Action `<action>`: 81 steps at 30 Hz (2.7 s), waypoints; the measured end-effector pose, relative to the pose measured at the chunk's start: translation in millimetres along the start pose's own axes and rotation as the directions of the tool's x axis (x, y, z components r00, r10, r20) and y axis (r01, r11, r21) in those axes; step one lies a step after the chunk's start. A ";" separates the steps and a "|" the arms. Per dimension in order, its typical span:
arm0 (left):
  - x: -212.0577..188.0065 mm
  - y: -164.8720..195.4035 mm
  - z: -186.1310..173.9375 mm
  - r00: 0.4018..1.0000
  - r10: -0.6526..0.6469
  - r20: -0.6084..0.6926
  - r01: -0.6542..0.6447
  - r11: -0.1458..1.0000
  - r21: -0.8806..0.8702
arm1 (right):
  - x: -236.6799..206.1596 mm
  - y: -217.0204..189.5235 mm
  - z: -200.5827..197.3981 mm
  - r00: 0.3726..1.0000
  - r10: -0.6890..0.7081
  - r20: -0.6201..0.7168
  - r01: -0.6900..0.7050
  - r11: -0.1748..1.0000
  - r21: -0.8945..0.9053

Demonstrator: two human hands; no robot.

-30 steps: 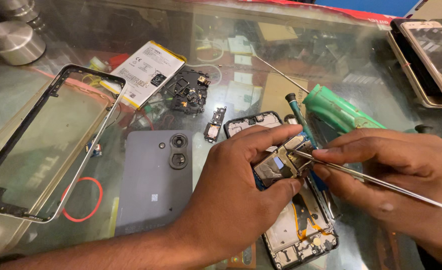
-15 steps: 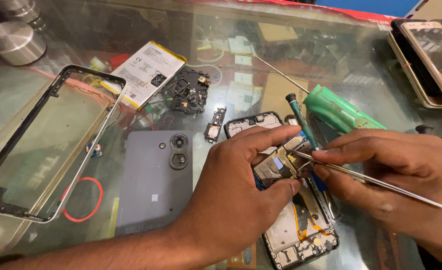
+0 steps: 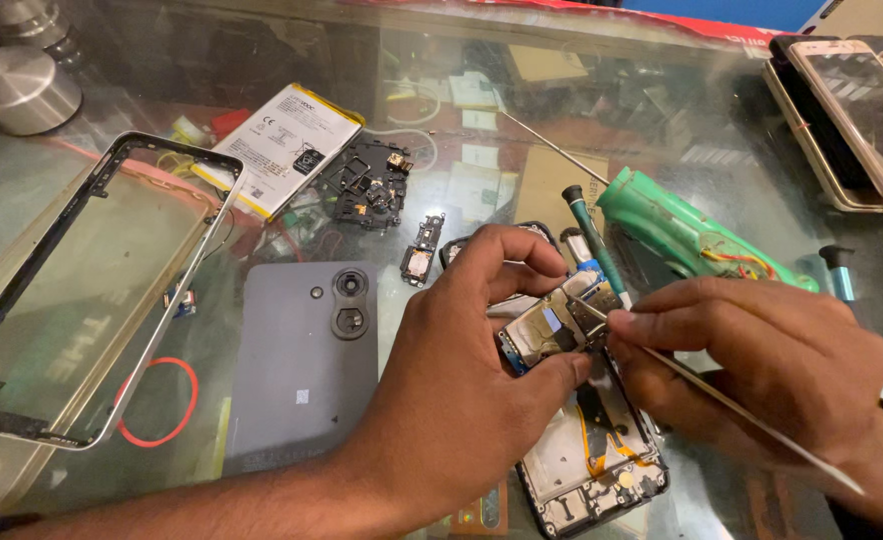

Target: The person repairs a disassembled smartphone at a glass workbench, holding the exposed motherboard with one hand and using tweezers to lift, reposition, and press small internal components and connectors. They rework several areas of the board and handle the phone frame and other disassembled parts on the bench.

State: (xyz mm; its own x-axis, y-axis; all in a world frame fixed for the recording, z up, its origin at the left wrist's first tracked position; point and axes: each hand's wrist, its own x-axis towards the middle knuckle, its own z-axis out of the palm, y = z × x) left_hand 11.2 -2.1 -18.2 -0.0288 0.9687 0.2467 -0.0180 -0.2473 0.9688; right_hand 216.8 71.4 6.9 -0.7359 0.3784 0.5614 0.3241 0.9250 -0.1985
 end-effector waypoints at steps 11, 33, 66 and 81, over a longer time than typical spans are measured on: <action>-0.2 -1.9 1.2 0.999 0.032 -0.029 -0.030 0.998 0.053 | 10.1 -17.4 -13.0 0.990 0.131 0.043 -0.132 0.991 0.016; 0.3 2.4 1.6 0.987 -0.158 0.021 0.160 0.983 -0.088 | -2.2 -4.6 -6.1 0.935 0.353 0.006 -0.353 0.935 0.006; 4.9 2.3 -4.4 0.995 -0.064 -0.078 0.052 0.988 -0.149 | -27.3 5.7 -7.4 0.825 0.564 -0.020 -0.504 0.752 0.425; 6.6 11.6 -1.8 0.985 -0.170 -0.013 0.170 0.985 -0.011 | -26.7 3.3 -14.2 0.908 0.417 0.050 -0.417 0.879 0.232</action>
State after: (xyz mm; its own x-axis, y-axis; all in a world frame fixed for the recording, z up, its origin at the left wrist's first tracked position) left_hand 9.0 1.3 -5.3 -0.0383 0.9962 0.0782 -0.0341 -0.0795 0.9963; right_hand 245.9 63.8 2.7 -0.5622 0.7309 0.3870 0.4535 0.6638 -0.5947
